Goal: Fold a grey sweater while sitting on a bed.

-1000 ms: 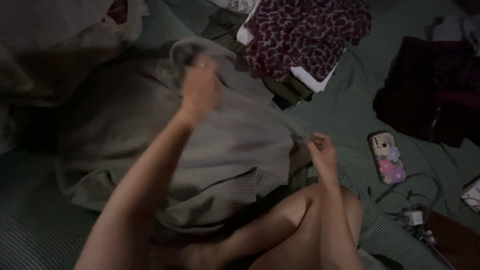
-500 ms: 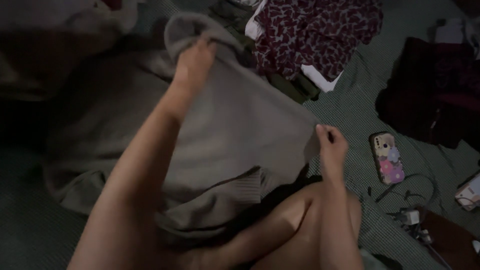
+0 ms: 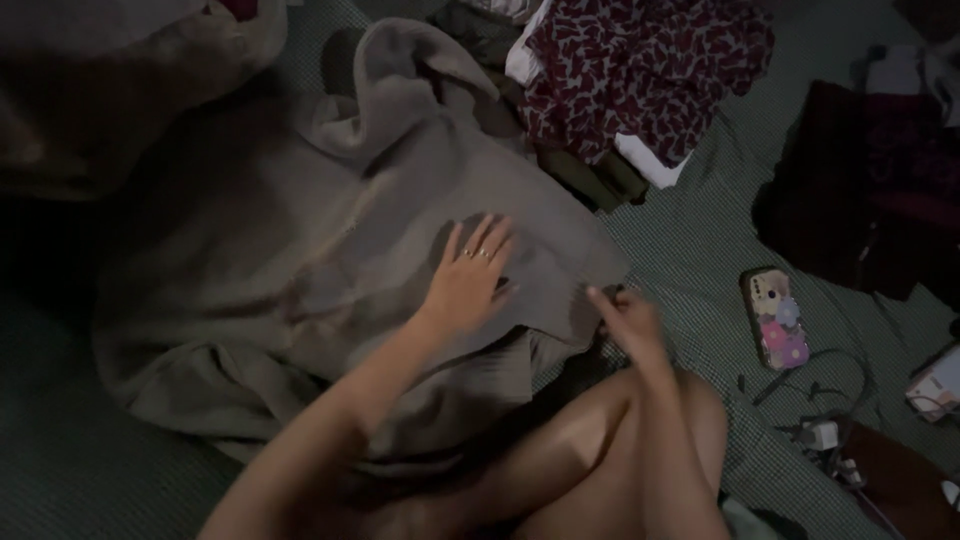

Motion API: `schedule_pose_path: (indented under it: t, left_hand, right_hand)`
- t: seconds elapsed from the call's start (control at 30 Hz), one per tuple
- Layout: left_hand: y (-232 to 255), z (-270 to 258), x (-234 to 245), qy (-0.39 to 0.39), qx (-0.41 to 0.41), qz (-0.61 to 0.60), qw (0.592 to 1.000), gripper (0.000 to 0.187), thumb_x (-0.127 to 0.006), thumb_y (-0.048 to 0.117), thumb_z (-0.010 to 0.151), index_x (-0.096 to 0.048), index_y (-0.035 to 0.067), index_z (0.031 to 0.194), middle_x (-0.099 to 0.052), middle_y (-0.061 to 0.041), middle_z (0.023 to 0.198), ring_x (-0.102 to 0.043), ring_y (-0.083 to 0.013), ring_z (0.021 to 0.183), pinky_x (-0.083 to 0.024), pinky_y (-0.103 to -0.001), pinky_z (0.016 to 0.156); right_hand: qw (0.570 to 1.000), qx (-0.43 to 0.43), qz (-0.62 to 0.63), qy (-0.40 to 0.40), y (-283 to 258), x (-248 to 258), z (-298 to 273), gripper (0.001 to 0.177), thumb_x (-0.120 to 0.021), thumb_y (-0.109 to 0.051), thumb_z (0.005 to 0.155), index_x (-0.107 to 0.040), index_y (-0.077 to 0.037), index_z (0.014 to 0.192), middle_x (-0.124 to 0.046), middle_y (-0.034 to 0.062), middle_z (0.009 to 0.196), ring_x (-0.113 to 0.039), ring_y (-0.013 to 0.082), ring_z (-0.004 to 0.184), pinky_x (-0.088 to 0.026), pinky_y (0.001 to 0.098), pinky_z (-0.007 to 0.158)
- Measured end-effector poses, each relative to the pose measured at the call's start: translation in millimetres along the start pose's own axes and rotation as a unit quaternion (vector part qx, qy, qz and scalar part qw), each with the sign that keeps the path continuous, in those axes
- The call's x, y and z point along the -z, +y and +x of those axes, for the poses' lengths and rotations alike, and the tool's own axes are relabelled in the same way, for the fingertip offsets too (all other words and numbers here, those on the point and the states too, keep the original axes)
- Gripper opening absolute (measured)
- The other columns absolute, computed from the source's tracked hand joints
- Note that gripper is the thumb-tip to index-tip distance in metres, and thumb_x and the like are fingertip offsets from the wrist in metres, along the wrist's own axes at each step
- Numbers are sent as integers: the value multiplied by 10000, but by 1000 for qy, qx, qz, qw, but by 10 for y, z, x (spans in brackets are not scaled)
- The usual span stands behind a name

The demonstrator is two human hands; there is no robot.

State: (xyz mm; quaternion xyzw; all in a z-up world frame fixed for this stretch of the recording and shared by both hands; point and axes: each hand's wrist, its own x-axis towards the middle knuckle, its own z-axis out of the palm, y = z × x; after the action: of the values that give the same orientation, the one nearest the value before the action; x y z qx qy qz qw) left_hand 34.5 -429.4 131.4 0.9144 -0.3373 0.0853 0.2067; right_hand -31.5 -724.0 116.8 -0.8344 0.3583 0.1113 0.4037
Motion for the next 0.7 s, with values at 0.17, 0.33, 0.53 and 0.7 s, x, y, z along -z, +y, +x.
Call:
schedule_pose_path:
  t: [0.17,0.33,0.53,0.7]
  left_hand:
    - [-6,-336,-306,17,18,53,998,731,-604,482,963,-421,70,1538,-351,-103,1638,-304,-302,1519,-212,-543,1234]
    - [188,-589,-363,25,27,50,998,704,-529,502,1014,-416,98,1579,-353,-73,1664,-286,-284,1537,-190,-517,1258]
    - [527,-833,-351,33,28,2,999,726,-545,514,974,-438,83,1548,-383,-84,1637,-313,-308,1516,-180,-542,1239]
    - [763,-1098,-468,2,-8,-73,997,695,-487,546,1013,-476,83,1531,-385,-77,1655,-300,-296,1541,-148,-535,1267]
  right_hand:
    - [992,115,-34,-34,376,-77,430,590,-703,-458,911,-721,74,1165,-758,161,1059,-687,239,925,-542,362,834]
    - [993,99,9,66,552,53,496,634,-754,-357,929,-555,87,1335,-645,197,1205,-658,260,1019,-516,351,879]
    - [989,82,-103,72,675,39,720,616,-742,-298,868,-622,87,1333,-720,262,1196,-696,347,1065,-549,428,903]
    - [972,182,-64,134,684,23,806,627,-743,-170,861,-530,133,1368,-677,278,1171,-652,331,1051,-527,396,927]
